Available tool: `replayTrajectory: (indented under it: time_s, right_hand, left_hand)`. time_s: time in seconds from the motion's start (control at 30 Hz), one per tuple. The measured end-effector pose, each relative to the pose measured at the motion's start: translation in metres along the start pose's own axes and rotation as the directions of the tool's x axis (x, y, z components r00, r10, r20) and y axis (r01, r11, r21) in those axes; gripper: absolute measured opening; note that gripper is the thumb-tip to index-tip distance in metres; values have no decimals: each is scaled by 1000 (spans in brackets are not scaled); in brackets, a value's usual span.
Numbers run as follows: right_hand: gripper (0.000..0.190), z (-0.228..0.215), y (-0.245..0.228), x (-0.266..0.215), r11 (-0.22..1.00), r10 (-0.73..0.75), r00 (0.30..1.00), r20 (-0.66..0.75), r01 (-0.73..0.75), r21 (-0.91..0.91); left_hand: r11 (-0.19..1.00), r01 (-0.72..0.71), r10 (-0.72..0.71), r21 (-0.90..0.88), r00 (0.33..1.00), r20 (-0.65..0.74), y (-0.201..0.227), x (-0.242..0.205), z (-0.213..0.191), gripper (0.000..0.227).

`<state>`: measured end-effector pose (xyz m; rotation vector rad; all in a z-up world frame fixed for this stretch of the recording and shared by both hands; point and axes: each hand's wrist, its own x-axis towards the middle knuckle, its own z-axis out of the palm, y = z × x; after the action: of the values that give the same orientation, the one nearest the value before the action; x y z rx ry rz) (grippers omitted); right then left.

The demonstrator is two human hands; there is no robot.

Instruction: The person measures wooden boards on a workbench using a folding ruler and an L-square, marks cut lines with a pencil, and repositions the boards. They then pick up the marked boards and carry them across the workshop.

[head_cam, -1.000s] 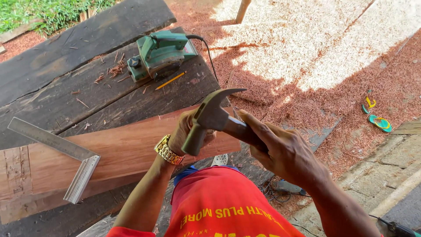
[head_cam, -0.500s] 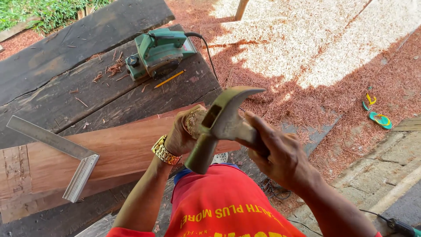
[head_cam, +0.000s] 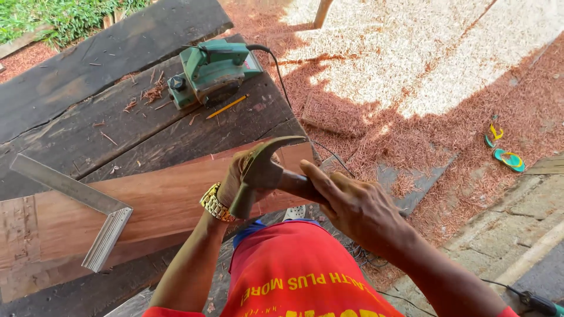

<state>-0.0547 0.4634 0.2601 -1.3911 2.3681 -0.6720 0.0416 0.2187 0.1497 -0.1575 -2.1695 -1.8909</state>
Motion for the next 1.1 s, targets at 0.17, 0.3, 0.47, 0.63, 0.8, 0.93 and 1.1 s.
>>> replayTrajectory:
  time_s: [0.17,0.3,0.47,0.63,0.8,0.93,1.1]
  right_hand:
    - [84,-20,-11,1,983,-17,995,97,34,-179]
    - [82,-9,-5,-5,988,-154,968,-200,149,-39]
    - [83,-7,-5,8,983,113,981,157,-88,-161]
    - [82,-10,-2,-5,995,-87,991,-99,83,-51]
    - [84,0,-2,2,989,56,992,112,-40,-146]
    - [85,5,5,-4,990,114,993,1,-114,-84]
    - [77,38,32,-29,992,56,921,-386,-8,127]
  left_hand:
    - [969,237,-238,-73,971,-3,-10,-12,1,26]
    - [992,94,-95,-79,995,-11,13,5,-5,38]
    - [965,228,-229,132,973,-7,61,16,2,57]
    - [983,154,-151,-99,988,30,19,6,-4,39]
    - [997,58,-57,-48,998,12,5,1,-2,34]
    - [709,160,-507,-687,793,-338,-28,3,9,28]
    - [912,-183,-101,-367,767,-634,-3,20,10,16]
